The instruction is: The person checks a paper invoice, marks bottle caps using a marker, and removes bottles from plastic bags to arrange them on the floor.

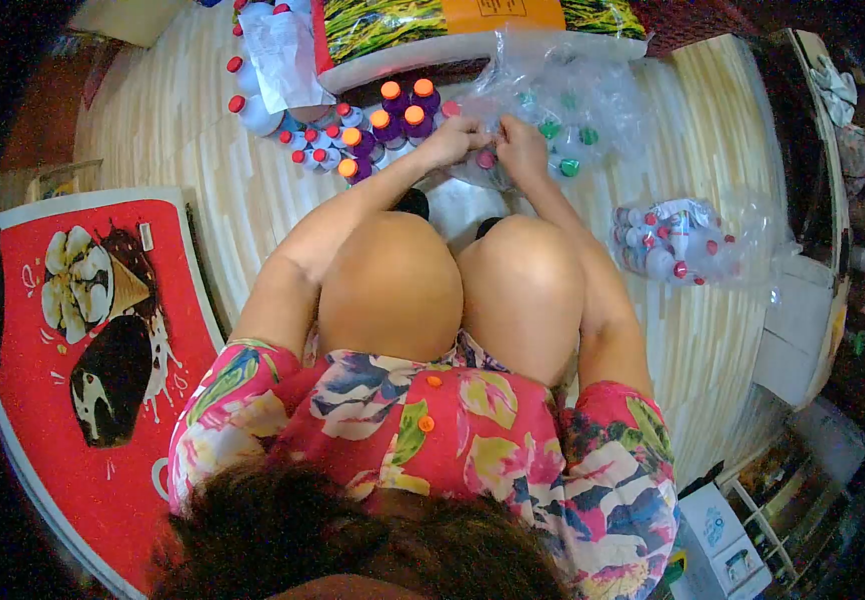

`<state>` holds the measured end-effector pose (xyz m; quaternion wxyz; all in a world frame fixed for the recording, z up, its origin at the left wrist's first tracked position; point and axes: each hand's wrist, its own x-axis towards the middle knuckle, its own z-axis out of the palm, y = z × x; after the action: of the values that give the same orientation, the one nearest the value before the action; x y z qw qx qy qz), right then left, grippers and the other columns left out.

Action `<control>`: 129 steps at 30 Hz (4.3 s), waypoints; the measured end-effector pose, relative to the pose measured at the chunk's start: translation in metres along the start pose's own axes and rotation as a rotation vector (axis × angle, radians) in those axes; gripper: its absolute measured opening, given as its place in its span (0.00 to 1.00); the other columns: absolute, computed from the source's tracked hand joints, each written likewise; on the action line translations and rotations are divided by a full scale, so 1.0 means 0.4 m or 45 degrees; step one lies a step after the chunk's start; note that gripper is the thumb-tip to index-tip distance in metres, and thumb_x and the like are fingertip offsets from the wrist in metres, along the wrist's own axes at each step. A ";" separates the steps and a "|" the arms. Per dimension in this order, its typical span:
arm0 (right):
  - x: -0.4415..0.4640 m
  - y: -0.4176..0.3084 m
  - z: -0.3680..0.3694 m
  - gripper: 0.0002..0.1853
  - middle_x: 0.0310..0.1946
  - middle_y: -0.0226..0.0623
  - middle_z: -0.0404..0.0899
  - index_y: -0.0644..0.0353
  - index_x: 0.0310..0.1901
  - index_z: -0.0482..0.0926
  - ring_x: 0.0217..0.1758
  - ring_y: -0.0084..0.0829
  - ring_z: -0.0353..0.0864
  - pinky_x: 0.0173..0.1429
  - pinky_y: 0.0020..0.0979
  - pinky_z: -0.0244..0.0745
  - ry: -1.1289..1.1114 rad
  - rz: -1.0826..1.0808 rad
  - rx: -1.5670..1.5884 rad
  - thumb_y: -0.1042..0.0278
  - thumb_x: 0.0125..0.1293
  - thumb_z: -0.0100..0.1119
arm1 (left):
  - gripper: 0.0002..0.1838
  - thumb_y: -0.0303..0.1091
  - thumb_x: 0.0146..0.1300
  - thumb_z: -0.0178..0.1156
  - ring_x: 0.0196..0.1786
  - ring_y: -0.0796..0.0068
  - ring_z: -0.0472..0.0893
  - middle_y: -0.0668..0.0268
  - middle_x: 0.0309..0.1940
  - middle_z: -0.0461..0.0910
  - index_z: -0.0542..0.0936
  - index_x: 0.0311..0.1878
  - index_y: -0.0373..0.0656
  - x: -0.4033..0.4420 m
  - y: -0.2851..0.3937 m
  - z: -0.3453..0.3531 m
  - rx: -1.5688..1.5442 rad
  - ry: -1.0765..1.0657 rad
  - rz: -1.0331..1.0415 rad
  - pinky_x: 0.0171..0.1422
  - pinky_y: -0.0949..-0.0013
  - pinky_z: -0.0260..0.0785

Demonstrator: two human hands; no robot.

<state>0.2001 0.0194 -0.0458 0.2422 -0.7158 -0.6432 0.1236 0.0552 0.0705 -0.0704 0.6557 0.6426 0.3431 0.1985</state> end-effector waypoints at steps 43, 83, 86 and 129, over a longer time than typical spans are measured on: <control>0.013 -0.042 -0.105 0.11 0.29 0.36 0.75 0.62 0.28 0.75 0.34 0.32 0.74 0.39 0.33 0.70 -0.468 -0.582 0.154 0.70 0.45 0.66 | 0.12 0.29 0.55 0.52 0.37 0.50 0.78 0.49 0.37 0.74 0.68 0.43 0.38 -0.048 0.007 -0.010 1.480 0.054 0.526 0.38 0.54 0.72; 0.052 -0.538 -0.484 0.19 0.24 0.50 0.77 0.61 0.23 0.80 0.32 0.46 0.79 0.37 0.41 0.72 -0.791 -0.413 -0.718 0.51 0.40 0.62 | 0.18 0.42 0.54 0.60 0.39 0.53 0.78 0.57 0.34 0.78 0.72 0.47 0.48 -0.557 0.430 -0.274 0.999 0.658 0.434 0.39 0.57 0.68; 0.091 -0.640 -0.433 0.20 0.22 0.48 0.77 0.60 0.24 0.81 0.29 0.45 0.79 0.35 0.39 0.71 -0.891 -0.536 -0.595 0.48 0.39 0.62 | 0.17 0.41 0.53 0.60 0.38 0.52 0.77 0.55 0.33 0.77 0.72 0.45 0.47 -0.637 0.406 -0.340 1.204 0.667 0.104 0.38 0.55 0.67; 0.084 -0.556 0.273 0.13 0.34 0.46 0.78 0.59 0.39 0.74 0.38 0.45 0.80 0.40 0.44 0.75 -0.826 -0.950 -0.342 0.72 0.49 0.55 | 0.45 0.44 0.36 0.73 0.50 0.56 0.74 0.53 0.49 0.72 0.63 0.59 0.42 -0.737 -0.409 -0.311 0.152 1.219 -0.639 0.57 0.60 0.65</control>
<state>-0.0399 0.0853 -0.0219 -0.0366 -0.3873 -0.9071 0.1608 -0.2644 -0.0640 -0.1654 0.4156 0.4148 0.7571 0.2864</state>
